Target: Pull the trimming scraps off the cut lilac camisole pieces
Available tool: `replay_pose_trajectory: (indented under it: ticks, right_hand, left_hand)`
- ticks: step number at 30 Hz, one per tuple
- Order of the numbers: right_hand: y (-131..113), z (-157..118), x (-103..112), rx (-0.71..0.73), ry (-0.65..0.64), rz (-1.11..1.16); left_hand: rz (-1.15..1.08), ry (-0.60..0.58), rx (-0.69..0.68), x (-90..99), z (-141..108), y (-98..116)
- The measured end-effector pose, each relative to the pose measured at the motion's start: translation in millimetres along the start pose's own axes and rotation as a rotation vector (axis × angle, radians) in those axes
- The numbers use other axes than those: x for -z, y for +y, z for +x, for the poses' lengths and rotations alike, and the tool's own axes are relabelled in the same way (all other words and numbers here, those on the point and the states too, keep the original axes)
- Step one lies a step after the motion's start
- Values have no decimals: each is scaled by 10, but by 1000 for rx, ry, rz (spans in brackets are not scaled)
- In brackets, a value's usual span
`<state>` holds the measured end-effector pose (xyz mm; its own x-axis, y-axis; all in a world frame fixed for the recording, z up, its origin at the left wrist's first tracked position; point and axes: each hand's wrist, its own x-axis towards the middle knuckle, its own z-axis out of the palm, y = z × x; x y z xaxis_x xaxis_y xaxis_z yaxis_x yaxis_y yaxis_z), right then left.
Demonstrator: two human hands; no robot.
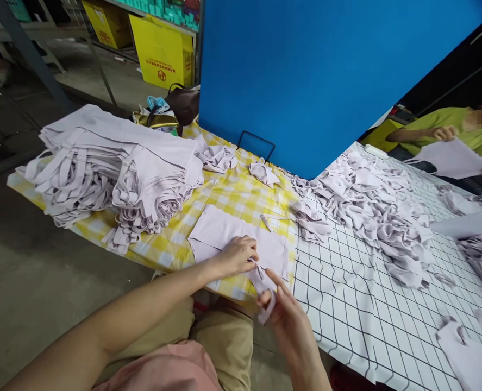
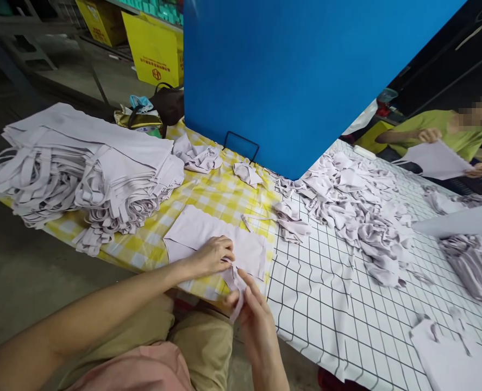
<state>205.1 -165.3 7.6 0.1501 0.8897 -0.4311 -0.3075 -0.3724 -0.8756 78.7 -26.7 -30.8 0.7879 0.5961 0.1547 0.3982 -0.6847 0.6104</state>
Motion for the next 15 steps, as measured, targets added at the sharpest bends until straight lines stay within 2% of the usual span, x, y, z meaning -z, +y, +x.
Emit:
replay_pose_trajectory:
  ticks: [3, 7, 12, 15]
  right_hand:
    - [129, -315, 90, 70, 47, -137]
    - [511, -542, 158, 229, 260, -370]
    - [1056, -632, 194, 280, 443, -435]
    - [1330, -653, 268, 287, 559, -444]
  left_hand:
    - [19, -36, -82, 81, -82, -5]
    - [37, -58, -114, 181, -152, 19]
    - [-62, -109, -71, 241, -204, -41]
    - [-126, -17, 48, 316, -348, -171]
